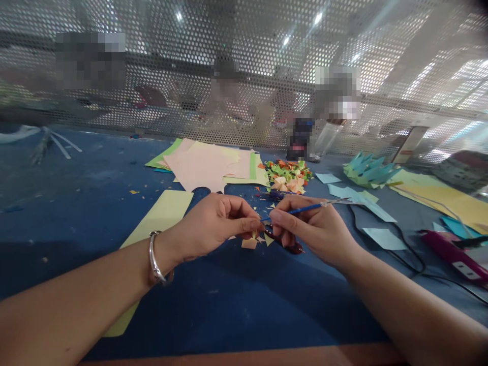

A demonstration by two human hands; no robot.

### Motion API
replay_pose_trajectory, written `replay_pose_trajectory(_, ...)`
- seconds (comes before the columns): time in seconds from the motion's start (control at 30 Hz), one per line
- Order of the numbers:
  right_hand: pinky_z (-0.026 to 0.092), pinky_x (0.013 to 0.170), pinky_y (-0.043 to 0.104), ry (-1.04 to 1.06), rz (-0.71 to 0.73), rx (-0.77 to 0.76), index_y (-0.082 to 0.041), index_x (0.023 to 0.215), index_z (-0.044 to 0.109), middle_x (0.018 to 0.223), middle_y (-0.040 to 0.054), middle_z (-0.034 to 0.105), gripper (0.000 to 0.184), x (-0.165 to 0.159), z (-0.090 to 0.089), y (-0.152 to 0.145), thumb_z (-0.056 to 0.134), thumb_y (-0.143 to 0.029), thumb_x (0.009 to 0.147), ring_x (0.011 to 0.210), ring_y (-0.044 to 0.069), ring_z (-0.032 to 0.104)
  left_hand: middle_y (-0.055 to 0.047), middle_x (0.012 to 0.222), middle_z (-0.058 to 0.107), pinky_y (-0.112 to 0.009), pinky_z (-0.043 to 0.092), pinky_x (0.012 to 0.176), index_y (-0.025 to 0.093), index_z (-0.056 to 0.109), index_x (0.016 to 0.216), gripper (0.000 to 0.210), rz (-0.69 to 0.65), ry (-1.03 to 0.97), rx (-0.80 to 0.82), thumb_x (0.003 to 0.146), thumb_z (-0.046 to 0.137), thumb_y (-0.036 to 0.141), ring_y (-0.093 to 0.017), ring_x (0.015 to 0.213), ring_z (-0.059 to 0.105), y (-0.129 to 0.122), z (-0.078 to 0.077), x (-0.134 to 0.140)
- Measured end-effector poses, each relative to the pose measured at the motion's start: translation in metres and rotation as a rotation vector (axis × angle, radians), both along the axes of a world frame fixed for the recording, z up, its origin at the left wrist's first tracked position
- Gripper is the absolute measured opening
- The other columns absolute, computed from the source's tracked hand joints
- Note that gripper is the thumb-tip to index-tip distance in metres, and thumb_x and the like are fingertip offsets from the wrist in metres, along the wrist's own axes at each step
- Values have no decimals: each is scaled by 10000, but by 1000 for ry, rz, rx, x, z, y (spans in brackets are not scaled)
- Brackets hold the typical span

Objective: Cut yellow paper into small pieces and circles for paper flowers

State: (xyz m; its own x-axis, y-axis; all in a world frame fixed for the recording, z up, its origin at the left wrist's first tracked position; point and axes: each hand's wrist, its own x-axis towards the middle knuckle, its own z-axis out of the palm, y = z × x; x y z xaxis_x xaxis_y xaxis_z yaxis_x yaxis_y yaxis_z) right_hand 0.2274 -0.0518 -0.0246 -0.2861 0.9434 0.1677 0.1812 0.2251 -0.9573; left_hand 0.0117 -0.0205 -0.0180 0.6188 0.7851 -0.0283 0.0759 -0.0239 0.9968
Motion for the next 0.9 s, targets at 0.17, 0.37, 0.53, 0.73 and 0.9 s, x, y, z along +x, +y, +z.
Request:
replay_pose_trajectory(0.17,378,375,159,-3,4,-30,-164,770,635,598,-16,624,285,0,-2,0,692,-413,895,434,59,526,-29,725,712,-239,441,660,134,683,811,235,38,-11,-42,789,791,341,-119,679,611,-2,2,1)
replay_pose_trajectory(0.37,379,382,148,-5,32,-43,-163,784,633,593,-18,621,285,1,-3,-1,668,-413,916,436,52,524,-35,737,710,-275,484,729,132,679,797,214,-45,-54,-124,810,770,326,-130,699,632,-1,2,1)
replay_pose_trajectory(0.53,401,383,149,-26,17,8,-155,755,644,605,-10,638,263,0,-3,1,723,-377,874,436,58,542,-23,730,708,-225,446,622,136,685,824,208,21,42,77,814,767,327,-108,661,612,1,0,-2)
replay_pose_trajectory(0.73,396,374,155,-52,11,11,-152,743,646,547,-16,608,288,-1,-2,0,709,-396,882,409,61,518,-16,739,722,-229,485,660,149,696,847,156,17,-5,93,813,767,283,-110,683,645,4,-5,-4)
replay_pose_trajectory(0.9,408,395,153,-35,54,18,-151,770,654,590,-12,628,260,1,-2,-1,697,-372,899,425,52,527,-45,755,746,-234,490,648,130,723,872,179,-58,-70,-18,777,805,257,-109,659,643,7,-5,-6)
